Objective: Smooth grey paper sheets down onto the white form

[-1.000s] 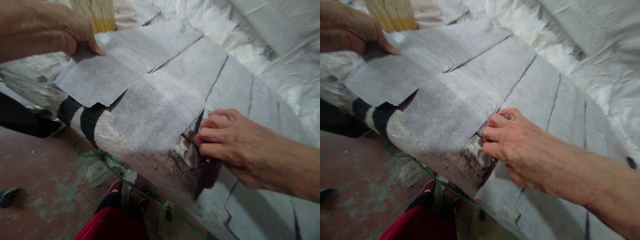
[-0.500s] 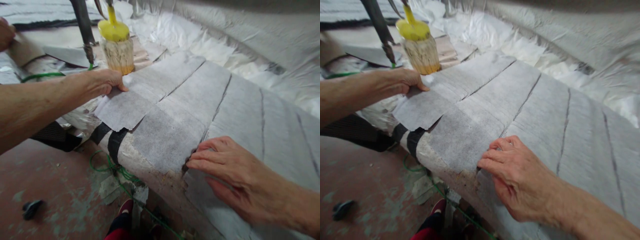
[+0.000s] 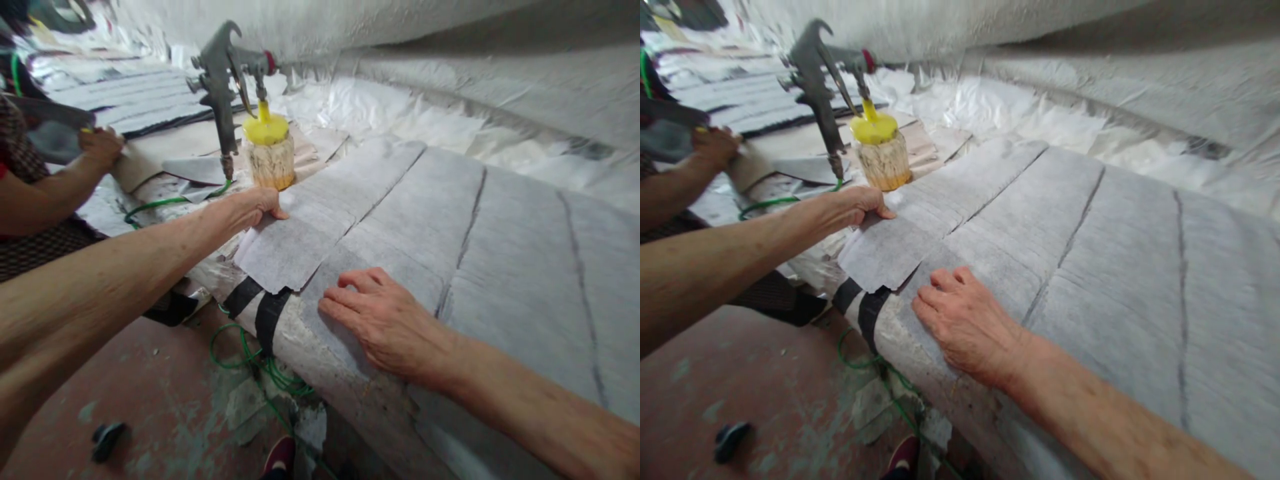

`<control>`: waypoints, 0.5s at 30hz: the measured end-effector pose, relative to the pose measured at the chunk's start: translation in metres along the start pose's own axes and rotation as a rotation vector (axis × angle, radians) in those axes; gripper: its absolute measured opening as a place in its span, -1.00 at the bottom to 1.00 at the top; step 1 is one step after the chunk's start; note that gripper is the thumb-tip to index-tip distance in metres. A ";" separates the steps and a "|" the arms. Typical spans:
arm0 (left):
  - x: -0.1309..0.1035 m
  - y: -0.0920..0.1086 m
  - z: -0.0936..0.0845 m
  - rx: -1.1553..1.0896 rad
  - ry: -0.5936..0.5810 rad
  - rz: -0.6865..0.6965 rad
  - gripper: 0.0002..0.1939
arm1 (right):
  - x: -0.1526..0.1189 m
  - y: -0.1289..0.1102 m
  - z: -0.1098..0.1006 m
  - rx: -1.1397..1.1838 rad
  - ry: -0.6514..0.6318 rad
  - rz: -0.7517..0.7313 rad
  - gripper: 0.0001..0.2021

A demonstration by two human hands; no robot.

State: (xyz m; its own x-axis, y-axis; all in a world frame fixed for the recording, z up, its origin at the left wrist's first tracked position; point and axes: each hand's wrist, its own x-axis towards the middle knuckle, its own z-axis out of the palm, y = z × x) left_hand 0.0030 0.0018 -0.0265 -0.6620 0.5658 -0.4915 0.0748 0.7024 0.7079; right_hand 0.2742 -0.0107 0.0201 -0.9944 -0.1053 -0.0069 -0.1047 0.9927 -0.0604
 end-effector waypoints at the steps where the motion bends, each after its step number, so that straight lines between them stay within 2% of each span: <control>1: -0.001 0.002 -0.001 -0.020 0.002 -0.019 -0.80 | 0.005 0.001 0.003 -0.020 -0.022 -0.017 -0.70; 6: -0.009 0.012 -0.007 -0.088 0.044 0.006 -0.74 | 0.020 0.003 0.017 -0.138 -0.023 0.031 -0.69; 10: -0.012 0.018 -0.010 -0.098 0.015 0.009 -0.80 | 0.028 0.000 0.020 -0.228 -0.020 0.099 -0.67; 15: -0.013 0.019 -0.010 -0.076 0.054 0.029 -0.79 | 0.045 -0.002 0.013 -0.282 -0.056 0.070 -0.84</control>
State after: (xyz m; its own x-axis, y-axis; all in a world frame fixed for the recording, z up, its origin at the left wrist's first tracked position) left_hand 0.0060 0.0030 -0.0018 -0.6997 0.5598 -0.4438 0.0388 0.6501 0.7589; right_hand 0.2303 -0.0180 0.0067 -0.9979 -0.0314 -0.0569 -0.0433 0.9740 0.2222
